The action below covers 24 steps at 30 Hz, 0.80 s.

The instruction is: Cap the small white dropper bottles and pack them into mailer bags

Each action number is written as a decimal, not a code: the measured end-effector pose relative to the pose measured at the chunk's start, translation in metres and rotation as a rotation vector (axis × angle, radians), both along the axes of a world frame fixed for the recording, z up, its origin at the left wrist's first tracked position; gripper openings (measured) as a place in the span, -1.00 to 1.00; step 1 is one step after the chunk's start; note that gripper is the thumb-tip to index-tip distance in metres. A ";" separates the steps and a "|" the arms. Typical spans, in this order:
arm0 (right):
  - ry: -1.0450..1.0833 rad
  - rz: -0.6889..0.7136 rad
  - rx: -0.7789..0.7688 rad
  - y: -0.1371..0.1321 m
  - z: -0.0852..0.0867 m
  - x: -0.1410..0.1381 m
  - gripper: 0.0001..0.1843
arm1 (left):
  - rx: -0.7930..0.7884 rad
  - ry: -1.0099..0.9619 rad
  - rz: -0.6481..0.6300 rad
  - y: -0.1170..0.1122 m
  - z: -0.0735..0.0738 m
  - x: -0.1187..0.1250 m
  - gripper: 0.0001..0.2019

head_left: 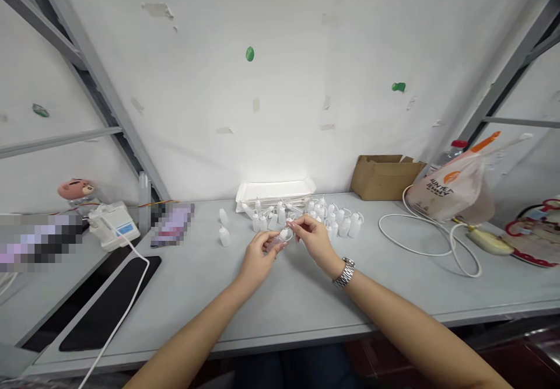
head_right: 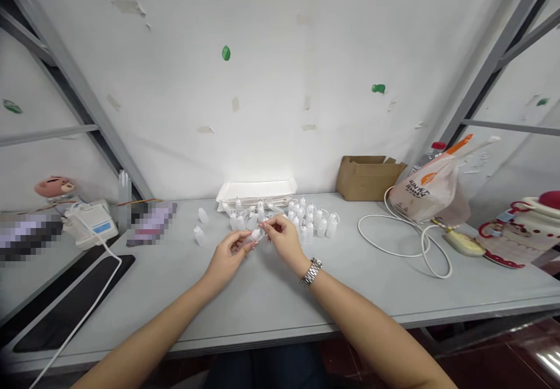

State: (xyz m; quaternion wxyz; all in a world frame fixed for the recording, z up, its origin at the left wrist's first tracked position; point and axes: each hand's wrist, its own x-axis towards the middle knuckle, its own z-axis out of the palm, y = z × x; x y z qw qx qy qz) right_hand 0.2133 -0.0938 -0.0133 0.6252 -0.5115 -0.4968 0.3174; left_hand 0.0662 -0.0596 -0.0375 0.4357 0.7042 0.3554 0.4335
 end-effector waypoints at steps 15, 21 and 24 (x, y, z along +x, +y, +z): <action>-0.327 -0.279 0.274 -0.004 0.019 0.029 -0.79 | 0.077 -0.039 0.095 0.003 0.012 -0.006 -0.69; -0.574 -0.232 0.260 0.000 0.014 0.028 -0.78 | 0.041 -0.101 0.153 0.003 0.014 -0.007 -0.71; -0.672 -0.184 0.209 0.003 0.005 0.025 -0.77 | 0.012 -0.136 0.193 0.004 0.017 -0.008 -0.71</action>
